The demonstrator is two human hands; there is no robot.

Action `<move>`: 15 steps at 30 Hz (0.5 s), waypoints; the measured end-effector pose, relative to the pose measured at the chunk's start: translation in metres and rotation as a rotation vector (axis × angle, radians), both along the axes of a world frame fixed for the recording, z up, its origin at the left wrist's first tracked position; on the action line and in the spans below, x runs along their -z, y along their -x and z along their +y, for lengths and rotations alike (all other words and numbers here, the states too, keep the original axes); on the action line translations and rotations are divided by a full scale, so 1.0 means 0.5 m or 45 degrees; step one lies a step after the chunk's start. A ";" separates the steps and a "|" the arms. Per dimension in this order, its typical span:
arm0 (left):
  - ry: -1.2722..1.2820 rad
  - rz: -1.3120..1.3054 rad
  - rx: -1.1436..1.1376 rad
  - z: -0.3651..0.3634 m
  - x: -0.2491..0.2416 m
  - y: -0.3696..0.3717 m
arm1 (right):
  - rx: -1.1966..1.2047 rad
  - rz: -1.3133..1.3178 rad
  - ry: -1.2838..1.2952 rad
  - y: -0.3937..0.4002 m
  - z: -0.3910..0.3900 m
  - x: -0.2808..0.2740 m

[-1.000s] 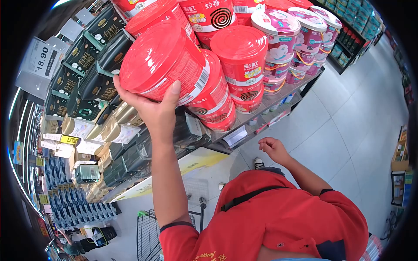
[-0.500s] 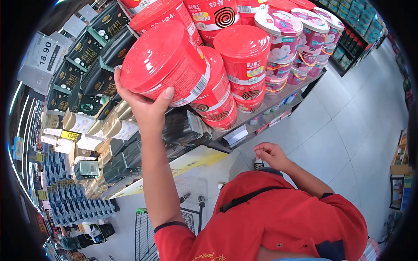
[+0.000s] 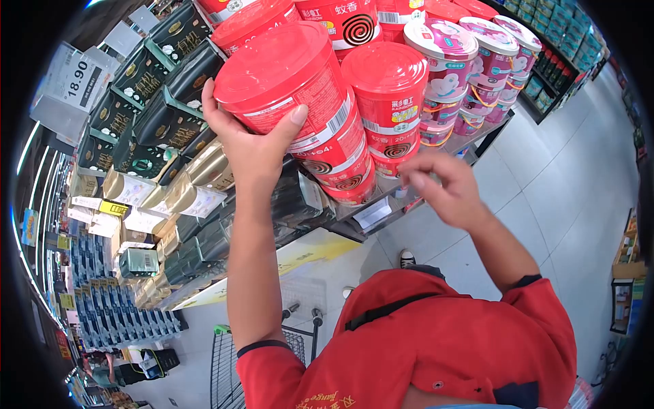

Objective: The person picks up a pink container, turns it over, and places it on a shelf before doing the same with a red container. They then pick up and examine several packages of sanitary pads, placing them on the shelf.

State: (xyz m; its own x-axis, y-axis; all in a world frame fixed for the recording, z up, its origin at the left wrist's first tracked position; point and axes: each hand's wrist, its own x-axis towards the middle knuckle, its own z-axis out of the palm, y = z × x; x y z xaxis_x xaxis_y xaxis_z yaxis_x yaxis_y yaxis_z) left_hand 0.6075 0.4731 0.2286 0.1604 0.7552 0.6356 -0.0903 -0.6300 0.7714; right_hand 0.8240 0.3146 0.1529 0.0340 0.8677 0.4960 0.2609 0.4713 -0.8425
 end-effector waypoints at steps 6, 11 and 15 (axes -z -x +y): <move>0.028 0.161 0.109 0.026 -0.007 0.011 | 0.299 -0.484 -0.523 0.005 0.129 -0.155; 0.056 0.275 0.145 0.007 0.003 0.012 | 0.244 -0.540 -0.473 0.012 0.204 -0.157; -0.019 0.397 0.135 0.008 0.008 0.012 | 0.079 -0.452 -0.293 0.017 0.217 -0.149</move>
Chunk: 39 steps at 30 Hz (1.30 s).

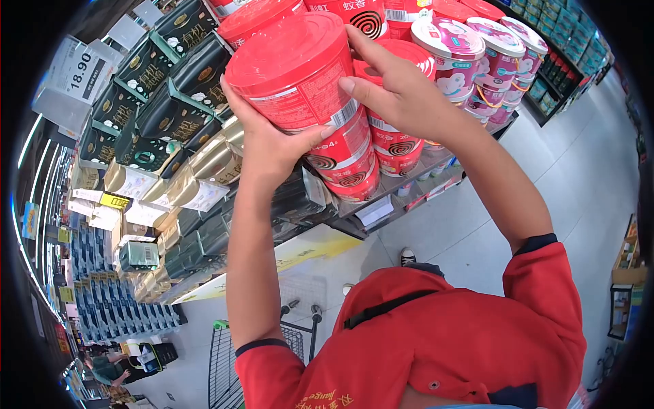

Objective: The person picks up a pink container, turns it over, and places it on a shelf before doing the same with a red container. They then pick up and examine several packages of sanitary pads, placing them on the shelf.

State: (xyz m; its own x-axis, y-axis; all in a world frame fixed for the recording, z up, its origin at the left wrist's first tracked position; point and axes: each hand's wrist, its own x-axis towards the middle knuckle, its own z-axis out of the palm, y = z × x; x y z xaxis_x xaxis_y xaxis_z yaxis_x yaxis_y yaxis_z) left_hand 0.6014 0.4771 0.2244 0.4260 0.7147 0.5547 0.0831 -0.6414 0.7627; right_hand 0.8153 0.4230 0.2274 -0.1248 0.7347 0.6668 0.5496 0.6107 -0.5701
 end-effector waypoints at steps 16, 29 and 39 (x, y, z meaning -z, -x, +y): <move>-0.417 0.041 -0.470 -0.077 0.055 -0.053 | -0.359 0.342 0.067 -0.013 0.021 -0.019; -0.442 0.121 -0.487 -0.073 0.077 -0.050 | -0.375 0.522 0.323 0.010 -0.009 -0.078; -0.307 0.155 -0.517 -0.039 0.078 -0.025 | -0.125 0.631 0.603 -0.053 0.137 -0.065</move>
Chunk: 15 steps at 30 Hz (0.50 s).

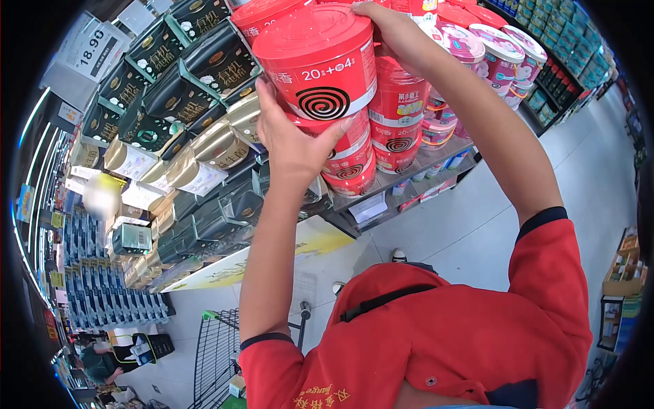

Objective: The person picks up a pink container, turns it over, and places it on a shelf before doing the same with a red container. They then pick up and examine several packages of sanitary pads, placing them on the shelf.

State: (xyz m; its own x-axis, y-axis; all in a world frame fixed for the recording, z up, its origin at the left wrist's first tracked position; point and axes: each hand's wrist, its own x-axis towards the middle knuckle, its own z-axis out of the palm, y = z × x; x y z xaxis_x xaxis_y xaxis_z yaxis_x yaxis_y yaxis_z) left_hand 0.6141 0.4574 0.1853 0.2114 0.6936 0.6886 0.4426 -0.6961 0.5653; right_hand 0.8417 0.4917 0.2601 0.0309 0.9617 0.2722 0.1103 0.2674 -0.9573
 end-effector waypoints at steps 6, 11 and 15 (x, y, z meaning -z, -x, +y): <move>0.099 -0.077 0.065 0.013 0.013 -0.001 | -0.243 0.356 -0.096 0.043 0.026 -0.004; 0.134 -0.421 0.361 0.006 0.017 -0.007 | -0.347 0.602 -0.121 0.069 0.032 0.001; 0.112 -0.466 0.370 0.016 0.031 -0.003 | -0.332 0.752 -0.249 0.087 0.049 0.019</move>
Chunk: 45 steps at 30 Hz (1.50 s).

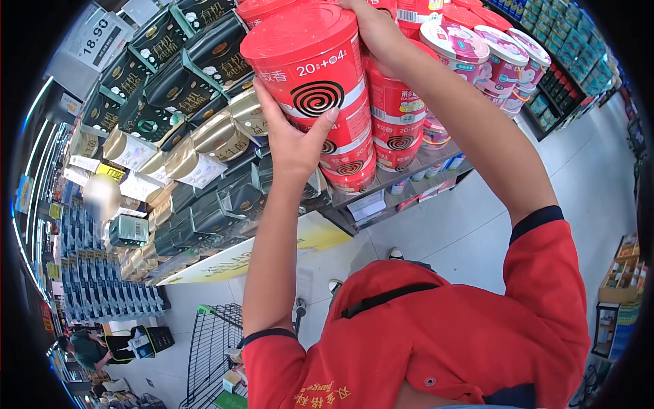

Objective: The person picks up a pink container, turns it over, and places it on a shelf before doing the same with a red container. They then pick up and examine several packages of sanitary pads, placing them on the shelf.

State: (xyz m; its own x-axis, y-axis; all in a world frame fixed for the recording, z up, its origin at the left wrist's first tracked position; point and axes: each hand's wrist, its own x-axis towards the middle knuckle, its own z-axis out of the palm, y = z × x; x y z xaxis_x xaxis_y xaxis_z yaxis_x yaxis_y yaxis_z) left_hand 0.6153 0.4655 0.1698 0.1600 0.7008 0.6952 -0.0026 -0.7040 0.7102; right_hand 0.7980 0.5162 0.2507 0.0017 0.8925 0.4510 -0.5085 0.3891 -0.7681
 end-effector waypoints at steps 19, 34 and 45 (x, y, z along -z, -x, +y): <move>-0.041 0.346 -0.736 -0.273 0.240 0.457 | 0.109 -0.515 0.080 -0.015 -0.395 0.280; 1.448 1.187 -1.745 -0.751 0.569 0.848 | -0.446 -1.410 0.993 0.332 -0.398 0.720; 1.783 1.231 -1.834 -0.838 0.674 0.731 | -0.897 -1.685 0.653 0.359 -0.318 0.765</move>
